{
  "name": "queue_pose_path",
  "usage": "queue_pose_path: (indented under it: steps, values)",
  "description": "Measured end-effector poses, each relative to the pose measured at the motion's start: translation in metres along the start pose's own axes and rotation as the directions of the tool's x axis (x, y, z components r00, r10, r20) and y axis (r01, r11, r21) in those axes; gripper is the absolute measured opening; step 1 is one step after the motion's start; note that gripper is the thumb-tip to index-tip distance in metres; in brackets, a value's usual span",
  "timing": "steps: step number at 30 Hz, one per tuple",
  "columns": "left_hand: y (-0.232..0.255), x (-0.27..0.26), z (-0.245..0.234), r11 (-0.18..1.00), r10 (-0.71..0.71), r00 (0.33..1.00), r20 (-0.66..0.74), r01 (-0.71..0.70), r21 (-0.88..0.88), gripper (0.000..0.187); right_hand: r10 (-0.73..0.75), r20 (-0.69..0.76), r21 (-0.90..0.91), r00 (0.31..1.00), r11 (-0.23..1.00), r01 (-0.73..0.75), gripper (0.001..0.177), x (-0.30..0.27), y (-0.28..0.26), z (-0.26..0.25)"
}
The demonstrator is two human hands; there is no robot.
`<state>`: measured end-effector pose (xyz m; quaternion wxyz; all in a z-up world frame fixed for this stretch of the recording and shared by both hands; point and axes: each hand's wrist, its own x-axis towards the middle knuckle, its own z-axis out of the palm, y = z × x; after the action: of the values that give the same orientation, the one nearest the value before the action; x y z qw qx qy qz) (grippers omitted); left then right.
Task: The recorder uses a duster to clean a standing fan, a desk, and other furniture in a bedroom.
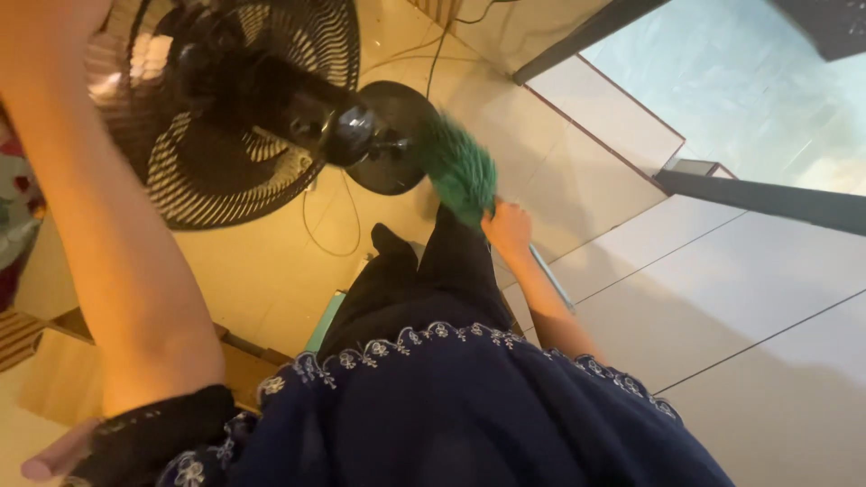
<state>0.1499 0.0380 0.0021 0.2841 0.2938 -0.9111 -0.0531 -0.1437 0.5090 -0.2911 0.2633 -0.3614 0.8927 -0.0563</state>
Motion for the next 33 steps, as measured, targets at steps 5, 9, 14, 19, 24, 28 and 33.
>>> queue_pose_path:
  steps: [5,9,14,19,24,28,33]
  values:
    - [-0.007,-0.065,-0.019,0.995,-0.078,0.997,-0.018,0.077,-0.059,0.106,-0.168,0.174,0.064,0.97,0.985,0.159,0.03,-0.018,-0.074,0.003]
    - [-0.007,-0.087,-0.011,0.986,-0.122,0.991,-0.049,0.116,-0.117,0.112,-0.28,0.005,0.133,0.96,0.952,0.277,0.032,-0.007,-0.145,-0.018]
    - [0.019,-0.077,-0.004,0.966,-0.234,0.965,-0.12,0.217,-0.143,0.115,-0.172,0.052,0.248,0.984,0.956,0.154,0.027,-0.04,-0.185,-0.171]
    - [0.022,-0.075,0.001,0.965,-0.22,0.961,-0.166,0.189,-0.183,0.109,-0.292,0.048,0.071,0.955,0.955,0.288,0.023,-0.067,-0.162,-0.193]
    - [0.031,-0.07,-0.001,0.965,-0.208,0.958,-0.2,0.167,-0.203,0.093,-0.402,-0.102,0.016,0.91,0.914,0.405,0.03,-0.051,-0.18,-0.105]
    - [0.02,-0.076,0.009,0.968,-0.189,0.955,-0.23,0.141,-0.208,0.095,-0.258,-0.187,0.153,0.948,0.945,0.288,0.028,-0.088,-0.202,-0.184]
    - [0.022,-0.076,0.015,0.969,-0.216,0.954,-0.207,0.183,-0.164,0.102,-0.268,-0.093,0.019,0.959,0.962,0.271,0.038,-0.115,-0.194,-0.181]
